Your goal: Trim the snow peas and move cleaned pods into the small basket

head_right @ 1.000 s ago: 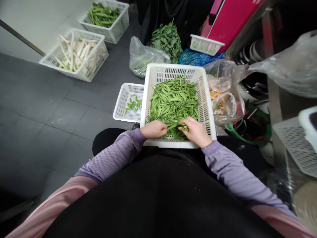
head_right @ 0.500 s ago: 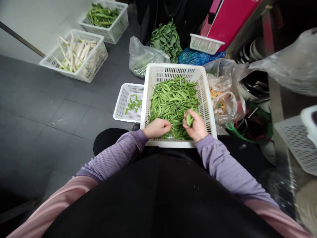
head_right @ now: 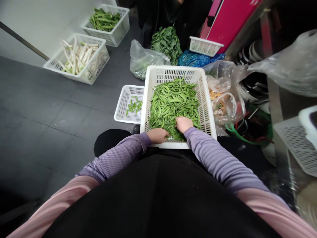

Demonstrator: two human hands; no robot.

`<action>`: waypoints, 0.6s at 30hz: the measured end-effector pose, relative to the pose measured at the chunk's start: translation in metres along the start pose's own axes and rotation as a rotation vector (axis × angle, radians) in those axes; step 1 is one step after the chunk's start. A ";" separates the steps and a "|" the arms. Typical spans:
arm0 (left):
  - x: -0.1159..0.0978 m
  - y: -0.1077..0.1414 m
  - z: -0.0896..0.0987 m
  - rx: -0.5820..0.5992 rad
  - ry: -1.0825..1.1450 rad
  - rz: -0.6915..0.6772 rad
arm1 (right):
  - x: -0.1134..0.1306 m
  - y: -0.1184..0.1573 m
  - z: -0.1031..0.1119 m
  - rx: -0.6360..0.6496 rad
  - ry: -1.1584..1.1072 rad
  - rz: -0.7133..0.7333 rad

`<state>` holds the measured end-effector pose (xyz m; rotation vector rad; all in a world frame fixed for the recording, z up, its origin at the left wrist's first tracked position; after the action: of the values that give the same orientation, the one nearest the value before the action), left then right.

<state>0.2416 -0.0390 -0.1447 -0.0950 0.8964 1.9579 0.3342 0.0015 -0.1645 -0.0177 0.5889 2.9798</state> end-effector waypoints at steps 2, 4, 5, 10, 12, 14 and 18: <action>0.003 0.000 0.006 -0.059 0.031 0.017 | -0.019 0.000 0.007 -0.040 -0.040 -0.055; 0.008 -0.001 0.014 -0.137 0.093 0.043 | -0.040 0.003 0.019 -0.113 -0.087 -0.108; 0.010 -0.001 0.018 -0.170 0.132 0.057 | -0.047 0.006 0.025 -0.144 -0.106 -0.115; 0.015 -0.008 0.022 -0.229 0.632 0.108 | -0.053 0.021 0.045 -0.277 -0.353 -0.106; 0.019 -0.011 0.015 -0.216 0.982 0.172 | -0.059 0.029 0.042 -0.282 -0.651 -0.217; 0.020 -0.013 0.008 -0.213 1.252 0.230 | -0.056 0.037 0.023 -0.175 -1.062 -0.328; 0.018 -0.013 0.016 -0.328 1.308 0.184 | -0.021 0.049 0.003 0.081 -1.685 -0.339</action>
<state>0.2463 -0.0118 -0.1473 -1.6661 1.3608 2.0856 0.3499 -0.0443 -0.1428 1.8264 0.3191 1.6490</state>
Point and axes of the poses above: each hand's wrist, its own y-axis away from the middle knuckle, its own z-axis out of the back of the hand, x = y × z, the point moved 10 cm from there along -y, towards the middle knuckle, and after that the axes turned 3 degrees about y, right-handed, at the moved point
